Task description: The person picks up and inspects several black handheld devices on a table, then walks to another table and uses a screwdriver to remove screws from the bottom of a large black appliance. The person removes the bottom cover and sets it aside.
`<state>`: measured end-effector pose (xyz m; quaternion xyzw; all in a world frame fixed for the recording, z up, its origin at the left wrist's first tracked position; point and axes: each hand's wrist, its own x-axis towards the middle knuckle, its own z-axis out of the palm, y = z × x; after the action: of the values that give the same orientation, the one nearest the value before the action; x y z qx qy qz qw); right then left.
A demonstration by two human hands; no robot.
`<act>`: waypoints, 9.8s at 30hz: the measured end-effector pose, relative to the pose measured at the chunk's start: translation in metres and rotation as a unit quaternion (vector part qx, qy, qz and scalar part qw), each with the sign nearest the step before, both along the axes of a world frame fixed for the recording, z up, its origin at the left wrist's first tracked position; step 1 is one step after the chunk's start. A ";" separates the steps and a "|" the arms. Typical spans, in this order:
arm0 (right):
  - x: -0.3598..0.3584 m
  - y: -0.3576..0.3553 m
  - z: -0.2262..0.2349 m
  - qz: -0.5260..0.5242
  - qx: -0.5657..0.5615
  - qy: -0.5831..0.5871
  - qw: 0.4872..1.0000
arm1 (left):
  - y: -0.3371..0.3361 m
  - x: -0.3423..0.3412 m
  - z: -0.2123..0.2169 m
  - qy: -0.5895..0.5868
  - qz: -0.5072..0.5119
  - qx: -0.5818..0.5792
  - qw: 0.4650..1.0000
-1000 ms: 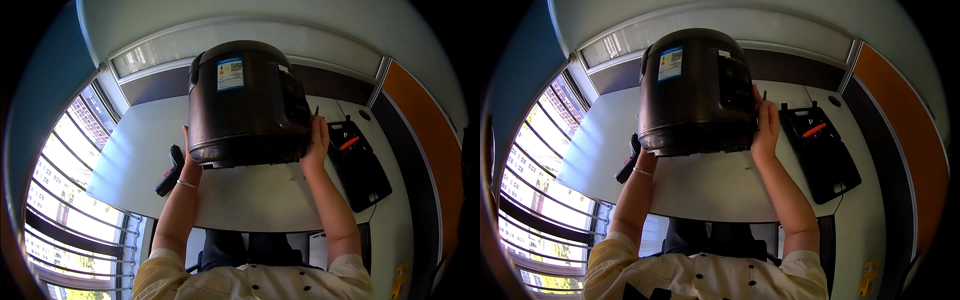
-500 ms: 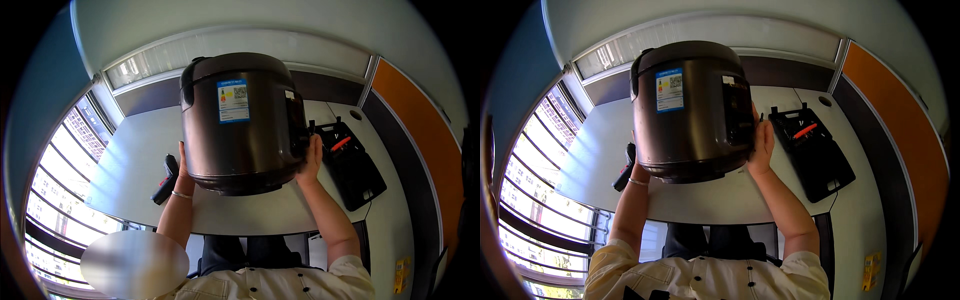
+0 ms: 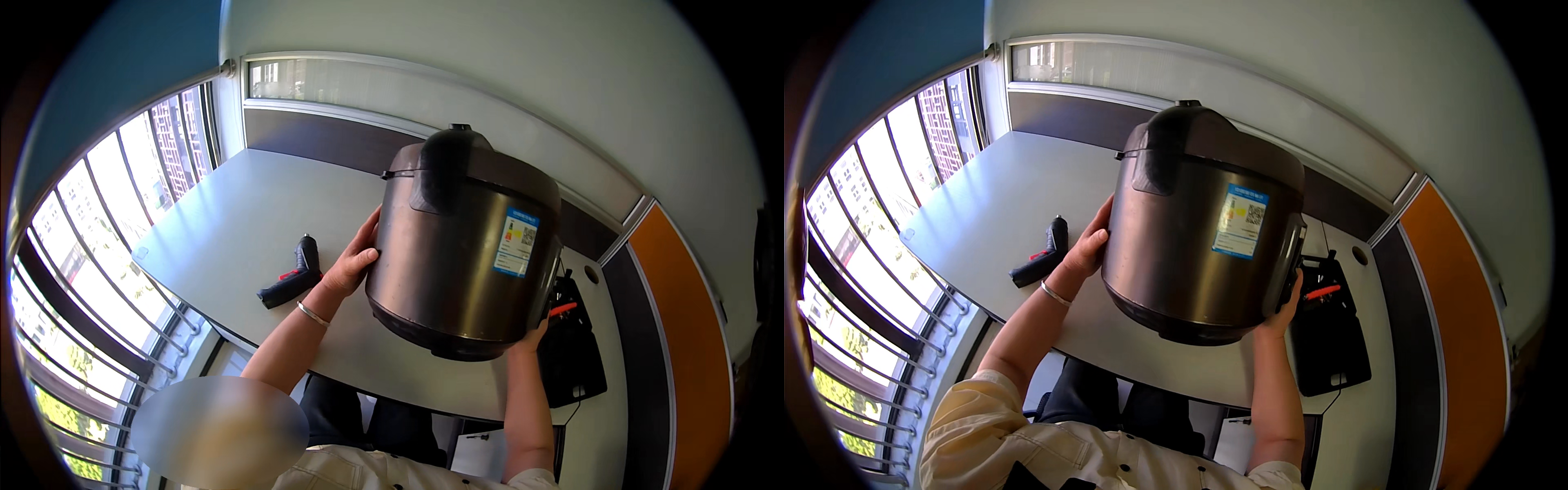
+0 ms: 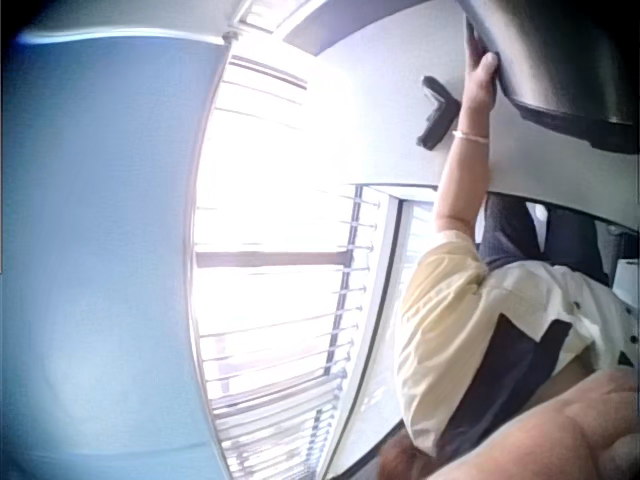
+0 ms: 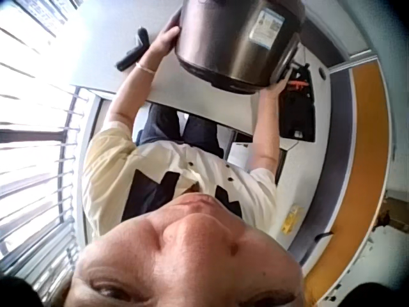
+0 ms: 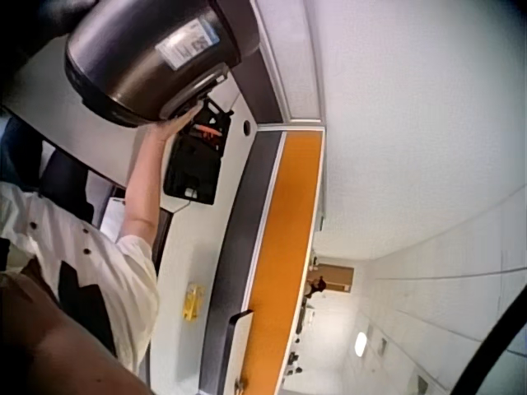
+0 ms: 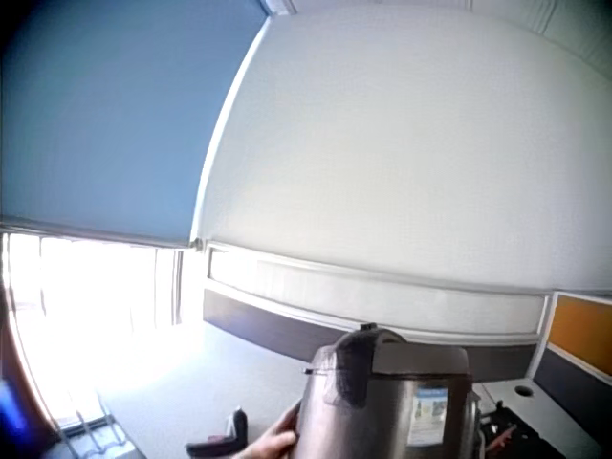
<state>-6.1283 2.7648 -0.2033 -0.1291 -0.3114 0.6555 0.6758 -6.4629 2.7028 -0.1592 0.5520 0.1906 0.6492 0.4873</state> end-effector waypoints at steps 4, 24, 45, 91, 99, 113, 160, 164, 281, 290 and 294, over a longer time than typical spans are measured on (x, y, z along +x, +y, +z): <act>0.004 0.001 -0.004 0.016 0.016 -0.001 1.000 | -0.007 -0.003 0.001 0.010 -0.015 -0.010 1.000; -0.055 -0.091 0.013 -0.132 0.156 -0.166 0.965 | 0.020 -0.038 -0.039 -0.195 0.101 -0.262 0.940; -0.055 -0.136 0.020 -0.248 0.493 -0.423 0.719 | 0.037 -0.068 -0.020 -0.146 0.098 -0.268 0.947; -0.056 -0.143 0.021 -0.285 0.512 -0.378 0.717 | 0.016 -0.060 -0.001 -0.125 0.138 -0.273 0.944; -0.056 -0.115 0.014 -0.280 0.541 -0.393 0.689 | 0.028 -0.055 -0.013 -0.150 0.108 -0.257 0.948; -0.054 -0.034 0.005 -0.211 0.437 -0.281 0.828 | 0.029 -0.049 -0.028 -0.198 0.060 -0.217 0.954; -0.050 0.007 0.142 -0.138 -0.086 -0.351 0.922 | 0.039 -0.010 -0.002 -0.237 -0.093 -0.340 0.905; -0.048 0.017 0.141 -0.134 -0.080 -0.376 0.913 | 0.039 -0.004 0.003 -0.201 -0.036 -0.353 0.913; -0.074 -0.052 0.092 -0.373 0.311 -0.440 0.755 | 0.008 -0.051 -0.020 0.344 0.451 -0.154 0.809; -0.099 -0.003 0.123 -0.434 0.507 -0.375 0.644 | 0.009 -0.048 -0.017 0.326 0.438 -0.214 0.810; -0.122 0.004 0.130 -0.398 0.509 -0.335 0.686 | -0.011 -0.023 -0.013 0.371 0.534 -0.107 0.752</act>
<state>-6.2504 2.7691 -0.0734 -0.0878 -0.7222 -0.0213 0.6858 -6.4862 2.6915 -0.1726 0.5027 0.6881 0.5232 0.0082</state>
